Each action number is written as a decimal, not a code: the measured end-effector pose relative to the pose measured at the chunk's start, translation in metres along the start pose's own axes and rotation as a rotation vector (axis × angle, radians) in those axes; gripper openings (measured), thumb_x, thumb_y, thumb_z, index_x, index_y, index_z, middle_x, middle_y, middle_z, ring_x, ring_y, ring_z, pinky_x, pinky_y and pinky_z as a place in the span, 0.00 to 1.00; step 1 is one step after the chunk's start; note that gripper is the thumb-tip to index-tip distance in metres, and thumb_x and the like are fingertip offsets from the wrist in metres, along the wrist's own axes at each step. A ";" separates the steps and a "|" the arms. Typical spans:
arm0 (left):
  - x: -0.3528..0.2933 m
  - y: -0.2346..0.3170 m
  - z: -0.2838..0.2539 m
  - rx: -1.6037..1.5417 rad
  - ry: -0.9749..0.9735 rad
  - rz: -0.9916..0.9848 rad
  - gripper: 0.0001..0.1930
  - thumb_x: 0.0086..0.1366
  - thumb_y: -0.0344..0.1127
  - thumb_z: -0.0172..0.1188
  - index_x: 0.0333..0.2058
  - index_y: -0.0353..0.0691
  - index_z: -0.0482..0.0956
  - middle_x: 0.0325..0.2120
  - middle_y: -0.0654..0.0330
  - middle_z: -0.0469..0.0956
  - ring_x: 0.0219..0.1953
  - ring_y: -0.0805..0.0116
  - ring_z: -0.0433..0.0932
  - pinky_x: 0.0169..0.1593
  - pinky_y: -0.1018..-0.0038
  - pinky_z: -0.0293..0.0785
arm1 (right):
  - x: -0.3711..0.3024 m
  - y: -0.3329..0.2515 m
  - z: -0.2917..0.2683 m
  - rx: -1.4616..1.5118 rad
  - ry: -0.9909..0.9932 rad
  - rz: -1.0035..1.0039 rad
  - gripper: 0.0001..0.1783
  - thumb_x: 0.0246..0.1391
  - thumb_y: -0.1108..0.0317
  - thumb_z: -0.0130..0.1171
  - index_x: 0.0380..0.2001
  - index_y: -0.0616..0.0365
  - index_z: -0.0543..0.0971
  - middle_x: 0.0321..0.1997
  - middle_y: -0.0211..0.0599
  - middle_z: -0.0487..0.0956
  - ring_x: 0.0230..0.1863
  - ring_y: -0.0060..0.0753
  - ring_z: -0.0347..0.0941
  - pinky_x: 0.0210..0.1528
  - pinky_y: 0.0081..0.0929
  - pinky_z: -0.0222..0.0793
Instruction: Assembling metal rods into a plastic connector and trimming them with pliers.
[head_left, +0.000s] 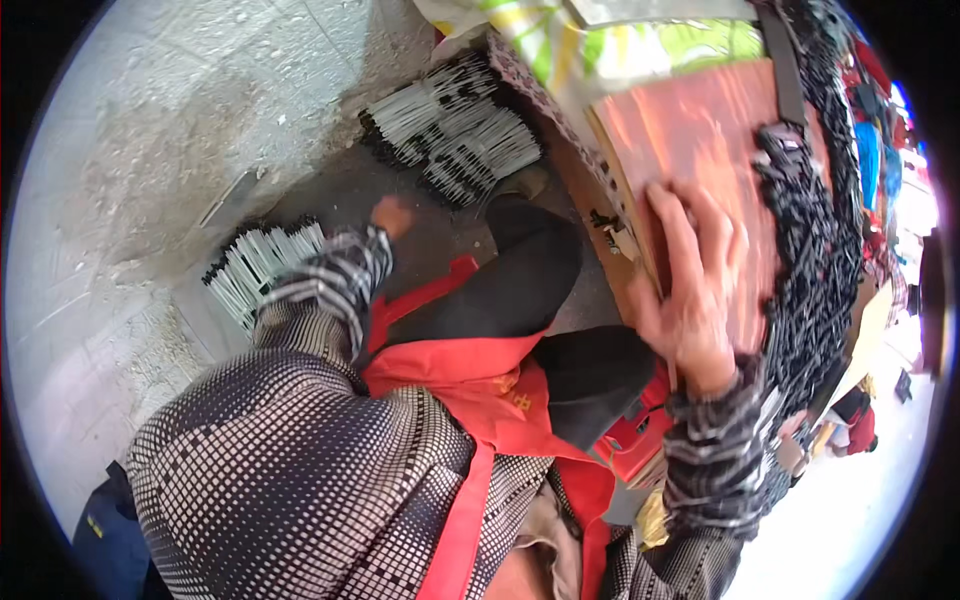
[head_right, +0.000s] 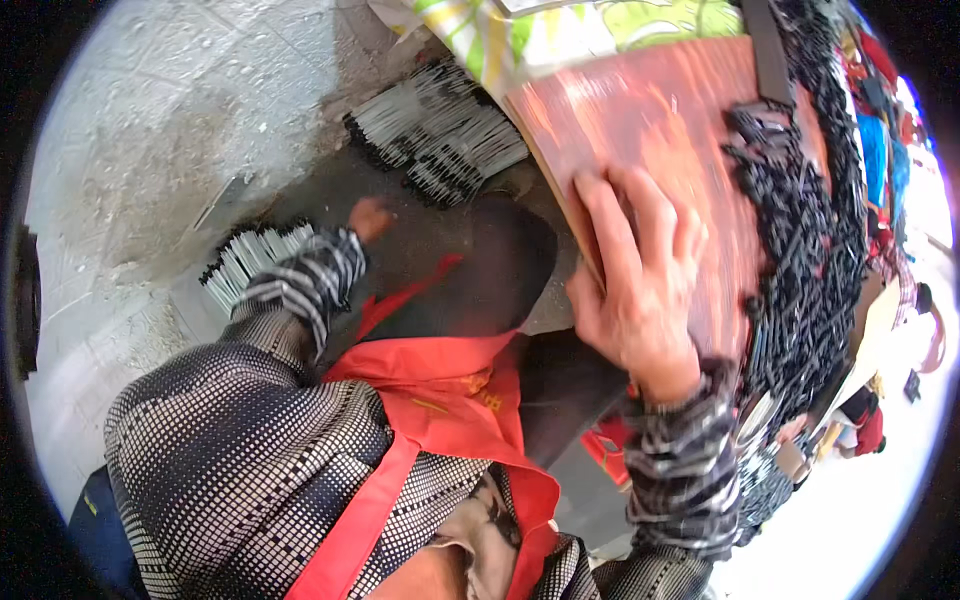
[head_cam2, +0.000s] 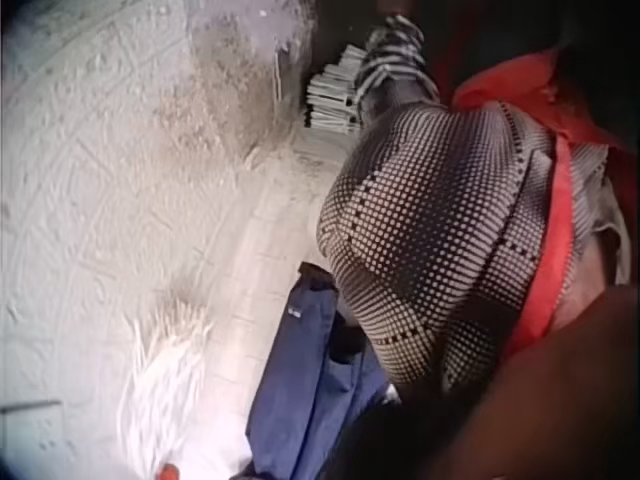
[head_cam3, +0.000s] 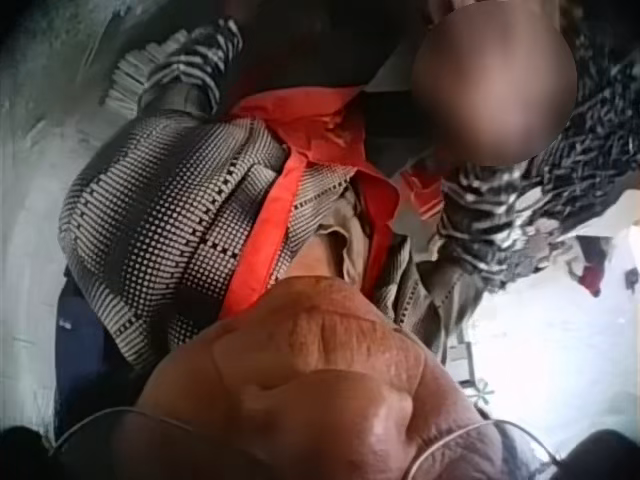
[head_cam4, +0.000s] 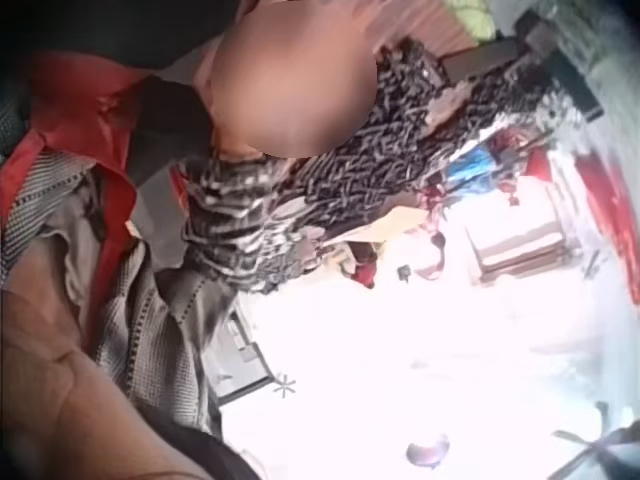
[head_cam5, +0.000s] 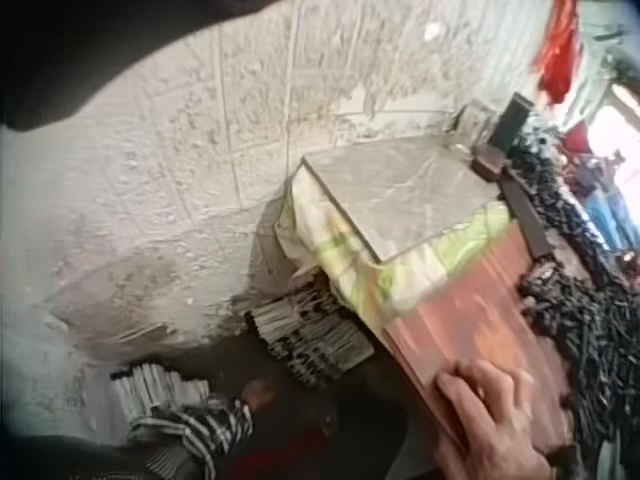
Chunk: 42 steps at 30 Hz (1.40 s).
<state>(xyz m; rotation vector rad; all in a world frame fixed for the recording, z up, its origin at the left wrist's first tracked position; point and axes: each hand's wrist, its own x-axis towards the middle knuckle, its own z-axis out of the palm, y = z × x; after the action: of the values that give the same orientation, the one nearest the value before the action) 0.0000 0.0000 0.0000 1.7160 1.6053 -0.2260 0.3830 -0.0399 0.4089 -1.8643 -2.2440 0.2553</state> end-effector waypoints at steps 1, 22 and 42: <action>-0.001 0.024 0.014 -0.076 -0.161 0.065 0.13 0.56 0.38 0.55 0.33 0.35 0.82 0.27 0.44 0.80 0.29 0.50 0.79 0.36 0.58 0.76 | 0.006 0.009 0.001 -0.049 0.036 -0.001 0.39 0.33 0.71 0.59 0.57 0.49 0.71 0.59 0.42 0.68 0.58 0.51 0.63 0.63 0.44 0.56; -0.082 0.223 -0.067 -0.835 -0.338 0.194 0.05 0.62 0.30 0.49 0.28 0.38 0.73 0.16 0.61 0.73 0.12 0.71 0.70 0.14 0.75 0.65 | -0.355 -0.095 0.065 0.156 0.752 0.845 0.17 0.57 0.56 0.57 0.19 0.54 0.73 0.16 0.46 0.74 0.20 0.54 0.73 0.22 0.48 0.67; -0.148 0.298 0.055 -0.581 -1.102 0.109 0.08 0.66 0.33 0.53 0.35 0.33 0.73 0.29 0.47 0.79 0.25 0.56 0.81 0.29 0.64 0.81 | -0.426 -0.026 -0.068 -0.029 0.731 0.958 0.10 0.51 0.63 0.60 0.26 0.59 0.80 0.27 0.45 0.78 0.29 0.48 0.76 0.32 0.38 0.71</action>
<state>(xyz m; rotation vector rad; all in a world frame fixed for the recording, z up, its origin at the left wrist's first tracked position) 0.2635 -0.1256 0.1694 0.9112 0.6455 -0.4860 0.4517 -0.4633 0.4587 -2.3760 -0.8145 -0.2884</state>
